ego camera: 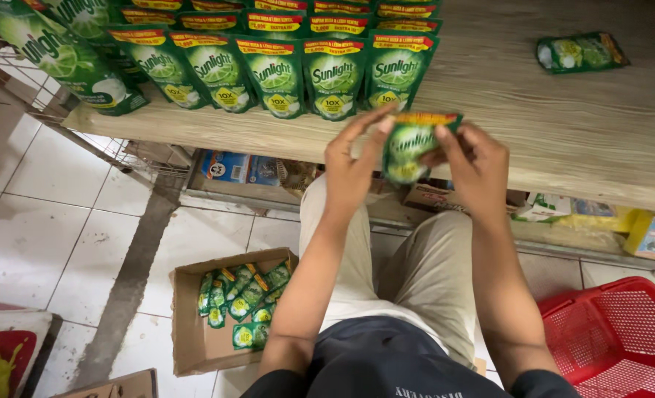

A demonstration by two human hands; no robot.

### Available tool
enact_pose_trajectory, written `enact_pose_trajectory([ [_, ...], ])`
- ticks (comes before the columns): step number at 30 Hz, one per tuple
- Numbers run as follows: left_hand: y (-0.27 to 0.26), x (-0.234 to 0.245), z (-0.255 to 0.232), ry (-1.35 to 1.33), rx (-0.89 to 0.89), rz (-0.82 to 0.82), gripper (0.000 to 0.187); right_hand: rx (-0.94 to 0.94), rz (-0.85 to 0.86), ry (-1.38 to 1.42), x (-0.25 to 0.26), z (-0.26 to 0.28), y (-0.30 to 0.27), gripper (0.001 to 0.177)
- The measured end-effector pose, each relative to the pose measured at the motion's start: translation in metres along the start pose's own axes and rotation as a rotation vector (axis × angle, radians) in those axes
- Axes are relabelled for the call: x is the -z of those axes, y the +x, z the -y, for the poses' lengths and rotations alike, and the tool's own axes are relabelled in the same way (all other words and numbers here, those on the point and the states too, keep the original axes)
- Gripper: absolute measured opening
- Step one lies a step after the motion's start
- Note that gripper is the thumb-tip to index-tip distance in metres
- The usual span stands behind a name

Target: The person sits on the floor and takes packets of Sunlight dish soap from a cardboard box. They place the packets onto a wooden shelf, arranging them in neat rows next to existing stock.

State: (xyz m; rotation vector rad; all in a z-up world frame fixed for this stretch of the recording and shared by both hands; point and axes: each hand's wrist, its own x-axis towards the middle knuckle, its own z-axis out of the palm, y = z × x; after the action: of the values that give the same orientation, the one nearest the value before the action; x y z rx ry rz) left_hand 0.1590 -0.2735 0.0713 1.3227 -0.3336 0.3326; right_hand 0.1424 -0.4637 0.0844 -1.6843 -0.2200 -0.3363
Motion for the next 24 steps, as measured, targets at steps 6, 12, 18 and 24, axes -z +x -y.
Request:
enact_pose_trajectory([
  [6,-0.001,0.027,0.033,0.082,0.001,-0.127,0.031,0.132,-0.094,0.016,-0.031,-0.021,0.048,0.016],
  [12,-0.009,0.034,0.078,0.161,0.055,0.028,0.042,0.108,-0.086,-0.283,-0.056,-0.047,0.040,0.041],
  [18,-0.012,0.026,0.093,0.081,0.092,0.072,0.052,0.059,-0.050,-0.321,-0.061,-0.069,0.041,0.038],
  [24,-0.015,0.021,0.067,0.263,0.058,0.055,0.050,0.047,-0.053,-0.326,-0.063,-0.077,0.043,0.038],
])
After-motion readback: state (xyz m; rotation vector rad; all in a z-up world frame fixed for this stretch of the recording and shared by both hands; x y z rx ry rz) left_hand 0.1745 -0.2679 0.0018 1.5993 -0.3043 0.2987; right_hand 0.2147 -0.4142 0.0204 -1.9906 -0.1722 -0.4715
